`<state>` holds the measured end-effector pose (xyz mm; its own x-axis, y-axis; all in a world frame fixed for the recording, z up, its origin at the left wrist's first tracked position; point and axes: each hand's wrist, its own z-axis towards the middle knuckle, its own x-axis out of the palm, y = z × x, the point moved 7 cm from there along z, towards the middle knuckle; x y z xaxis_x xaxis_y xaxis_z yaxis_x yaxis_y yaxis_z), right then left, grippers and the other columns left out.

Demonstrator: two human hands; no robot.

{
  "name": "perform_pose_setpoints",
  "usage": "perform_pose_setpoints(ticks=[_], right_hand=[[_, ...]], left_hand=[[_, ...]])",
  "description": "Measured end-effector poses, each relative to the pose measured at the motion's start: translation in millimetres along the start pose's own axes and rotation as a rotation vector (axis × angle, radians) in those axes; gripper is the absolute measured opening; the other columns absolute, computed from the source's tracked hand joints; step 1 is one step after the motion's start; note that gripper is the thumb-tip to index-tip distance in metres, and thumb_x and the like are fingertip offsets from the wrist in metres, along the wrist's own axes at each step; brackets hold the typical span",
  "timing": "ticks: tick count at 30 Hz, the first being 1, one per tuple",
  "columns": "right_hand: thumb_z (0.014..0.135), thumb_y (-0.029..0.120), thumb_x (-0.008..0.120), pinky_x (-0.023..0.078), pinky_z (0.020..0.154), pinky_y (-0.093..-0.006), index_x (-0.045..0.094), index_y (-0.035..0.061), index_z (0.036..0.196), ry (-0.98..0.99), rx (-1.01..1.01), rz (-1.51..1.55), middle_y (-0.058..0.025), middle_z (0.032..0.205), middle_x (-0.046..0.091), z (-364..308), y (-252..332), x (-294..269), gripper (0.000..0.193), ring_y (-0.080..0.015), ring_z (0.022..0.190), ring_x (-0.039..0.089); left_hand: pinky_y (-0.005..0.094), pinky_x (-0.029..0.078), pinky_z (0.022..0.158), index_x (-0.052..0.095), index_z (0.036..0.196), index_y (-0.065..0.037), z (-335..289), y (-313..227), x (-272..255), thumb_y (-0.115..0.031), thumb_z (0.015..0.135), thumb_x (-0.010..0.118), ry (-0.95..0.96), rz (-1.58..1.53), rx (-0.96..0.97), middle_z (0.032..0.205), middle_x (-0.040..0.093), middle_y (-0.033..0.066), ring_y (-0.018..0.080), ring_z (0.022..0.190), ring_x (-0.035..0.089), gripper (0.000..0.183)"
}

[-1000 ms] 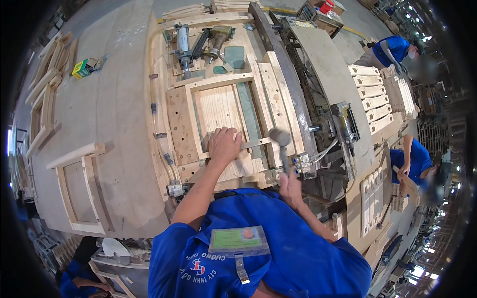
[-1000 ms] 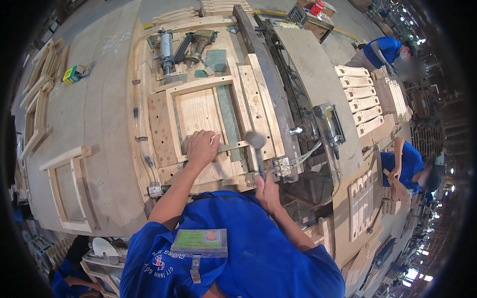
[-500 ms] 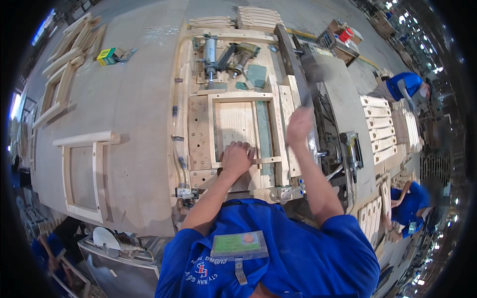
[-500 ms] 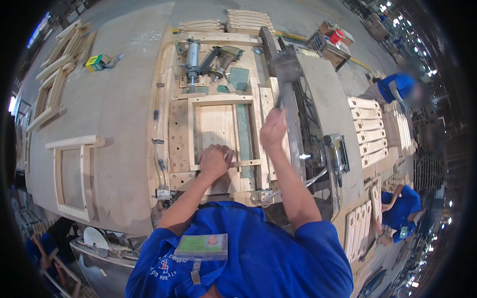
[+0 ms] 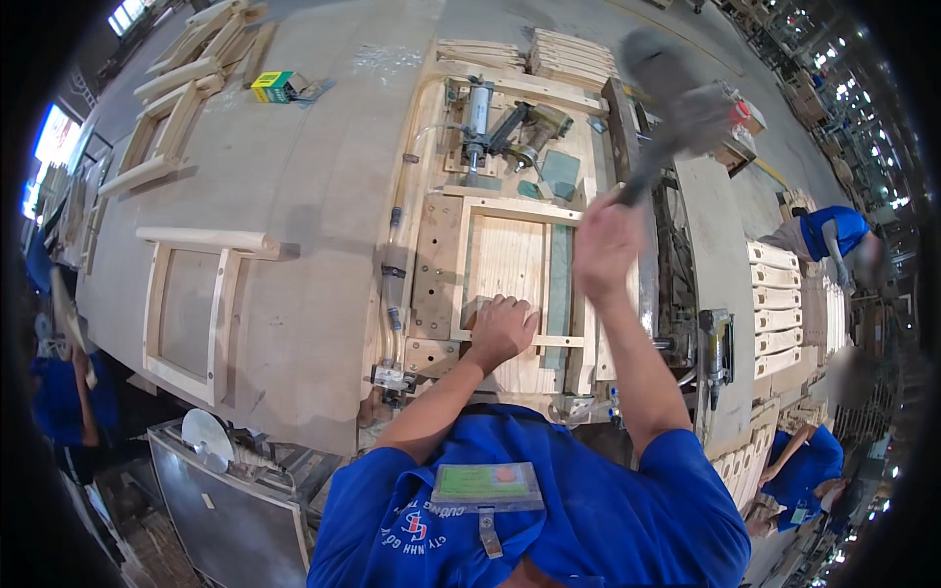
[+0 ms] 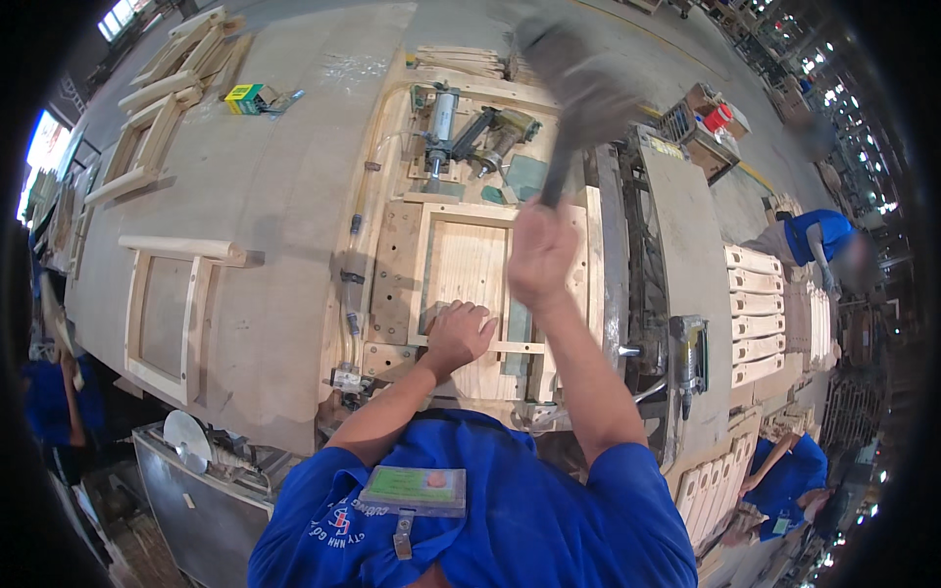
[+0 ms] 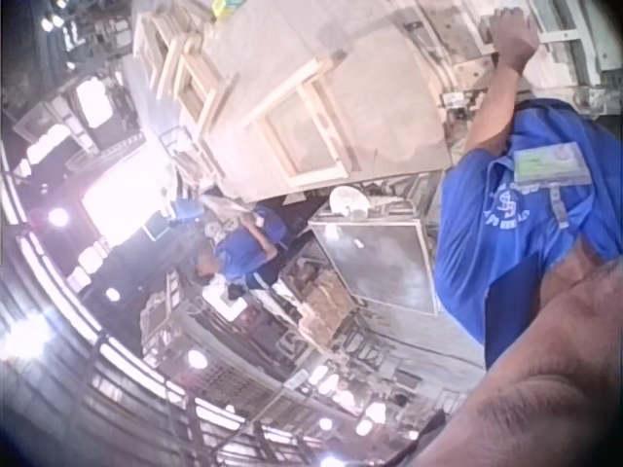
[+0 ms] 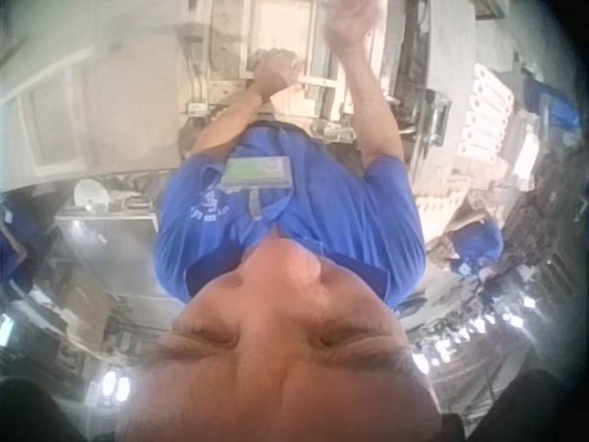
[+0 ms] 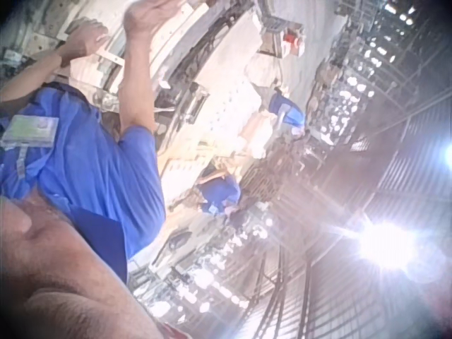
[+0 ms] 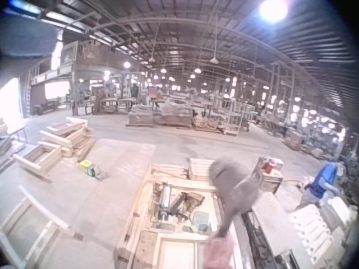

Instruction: The person assembles wooden frames on a jig using a pneumatic nail gun. They place frame pieces into the jig, align them, and drive nails to secure the joints. Completed frames are removed and stacked on the table while new pieces are loaded for the next cycle.

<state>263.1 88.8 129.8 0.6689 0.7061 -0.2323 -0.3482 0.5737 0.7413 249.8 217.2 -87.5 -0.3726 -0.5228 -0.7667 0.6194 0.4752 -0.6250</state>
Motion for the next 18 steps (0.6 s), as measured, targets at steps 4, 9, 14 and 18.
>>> perform_pose_setpoints(ticks=[4,9,14,18], right_hand=[[0.110,0.044,0.048,0.050,0.069,-0.0550,0.059,0.0003,0.100,0.484,0.488,-0.532,-0.0281,0.074,0.062,-100,-129,45,0.046,-0.0519,0.074,0.063],[0.110,0.048,0.051,0.050,0.070,-0.0451,0.065,0.0001,0.099,0.427,0.601,-0.132,-0.0194,0.078,0.063,-64,-80,56,0.051,-0.0336,0.070,0.061],[0.106,0.038,0.063,0.048,0.065,-0.0409,0.064,0.0005,0.099,0.147,0.490,-0.251,-0.0127,0.070,0.058,-46,-68,-26,0.039,-0.0221,0.065,0.055],[0.105,0.037,0.063,0.050,0.069,-0.0506,0.066,0.0022,0.101,0.015,0.522,-0.706,-0.0214,0.080,0.069,-78,-105,-110,0.035,-0.0420,0.075,0.067]], left_hand=[[0.0492,0.054,0.092,0.075,0.103,-0.004,8,-15,11,-0.034,0.099,0.066,0.091,-0.004,0.004,0.103,0.074,0.0166,0.0360,0.100,0.069,0.031],[0.0493,0.055,0.095,0.074,0.110,-0.002,-1,7,3,-0.035,0.097,0.067,0.114,0.012,-0.022,0.104,0.076,0.0195,0.0396,0.102,0.070,0.036],[0.0489,0.054,0.095,0.074,0.108,-0.002,2,0,-1,-0.033,0.099,0.063,0.162,0.045,-0.089,0.102,0.075,0.0191,0.0395,0.100,0.069,0.034],[0.0504,0.053,0.096,0.075,0.107,-0.003,3,-9,-6,-0.033,0.100,0.063,0.144,-0.002,-0.043,0.104,0.074,0.0195,0.0378,0.105,0.067,0.033]])
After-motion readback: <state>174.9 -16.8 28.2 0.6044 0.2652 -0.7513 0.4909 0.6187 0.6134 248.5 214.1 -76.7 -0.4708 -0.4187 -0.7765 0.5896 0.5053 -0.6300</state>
